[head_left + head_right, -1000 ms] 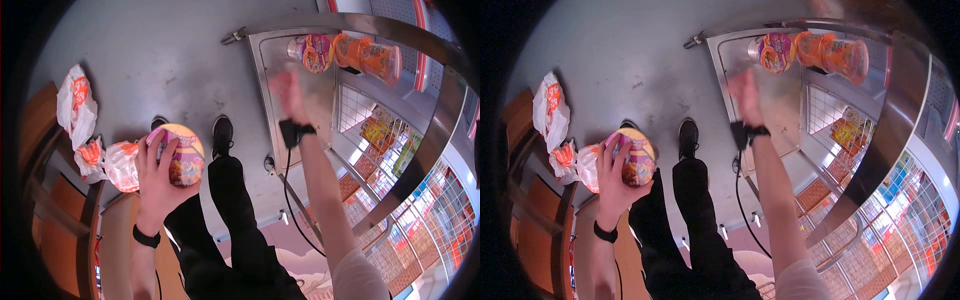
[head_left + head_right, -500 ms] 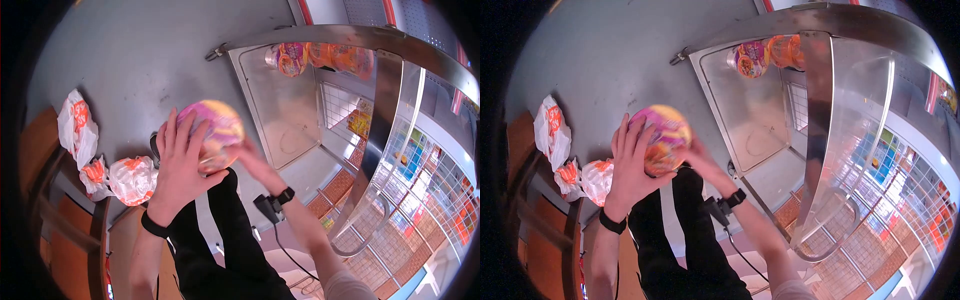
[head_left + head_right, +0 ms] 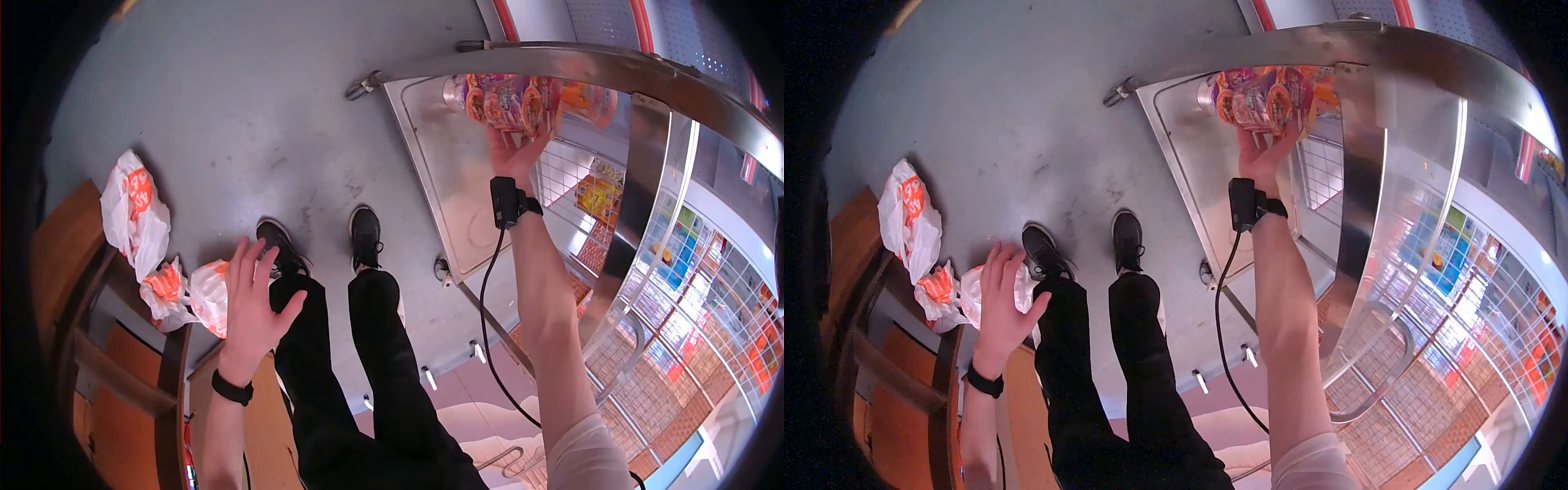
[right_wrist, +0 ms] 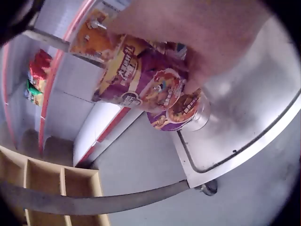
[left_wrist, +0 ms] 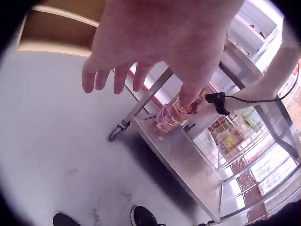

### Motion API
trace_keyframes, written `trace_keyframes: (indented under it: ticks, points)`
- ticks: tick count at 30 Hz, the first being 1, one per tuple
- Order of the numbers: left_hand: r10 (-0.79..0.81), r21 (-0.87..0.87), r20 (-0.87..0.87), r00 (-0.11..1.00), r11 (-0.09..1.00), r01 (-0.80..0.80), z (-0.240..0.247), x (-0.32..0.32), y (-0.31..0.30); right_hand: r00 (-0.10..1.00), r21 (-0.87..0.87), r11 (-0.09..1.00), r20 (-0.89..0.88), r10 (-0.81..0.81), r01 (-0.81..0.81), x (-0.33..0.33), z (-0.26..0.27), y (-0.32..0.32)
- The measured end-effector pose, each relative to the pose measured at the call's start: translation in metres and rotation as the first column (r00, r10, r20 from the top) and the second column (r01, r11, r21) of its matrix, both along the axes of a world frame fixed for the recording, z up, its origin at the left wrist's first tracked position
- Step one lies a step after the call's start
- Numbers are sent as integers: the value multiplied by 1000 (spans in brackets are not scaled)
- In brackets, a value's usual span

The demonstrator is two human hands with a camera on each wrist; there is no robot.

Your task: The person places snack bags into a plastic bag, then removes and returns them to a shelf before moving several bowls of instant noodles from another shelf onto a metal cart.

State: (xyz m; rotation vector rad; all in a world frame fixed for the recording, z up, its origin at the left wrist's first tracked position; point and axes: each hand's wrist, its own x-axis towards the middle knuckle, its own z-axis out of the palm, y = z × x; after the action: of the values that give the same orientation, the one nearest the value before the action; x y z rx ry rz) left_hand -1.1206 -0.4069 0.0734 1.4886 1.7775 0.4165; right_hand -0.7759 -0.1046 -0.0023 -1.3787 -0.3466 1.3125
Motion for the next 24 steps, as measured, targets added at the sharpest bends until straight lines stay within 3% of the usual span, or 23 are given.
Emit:
trace_keyframes:
  ticks: [7,9,19,24]
  points:
    - [-18,-64,1,1000,998,18,-6,-7,-26,990,-43,998,135,50,-45,0,-19,-1]
    - [-17,-73,2,1000,997,17,-7,-9,-31,999,-9,1000,33,27,-26,-1,-21,1]
    - [-4,-101,19,1000,995,6,-7,-7,-36,998,-2,1000,59,19,-18,-2,-32,2]
    - [-12,-122,9,1000,992,13,-8,-6,-36,999,-6,1000,-38,12,-12,-2,-36,3]
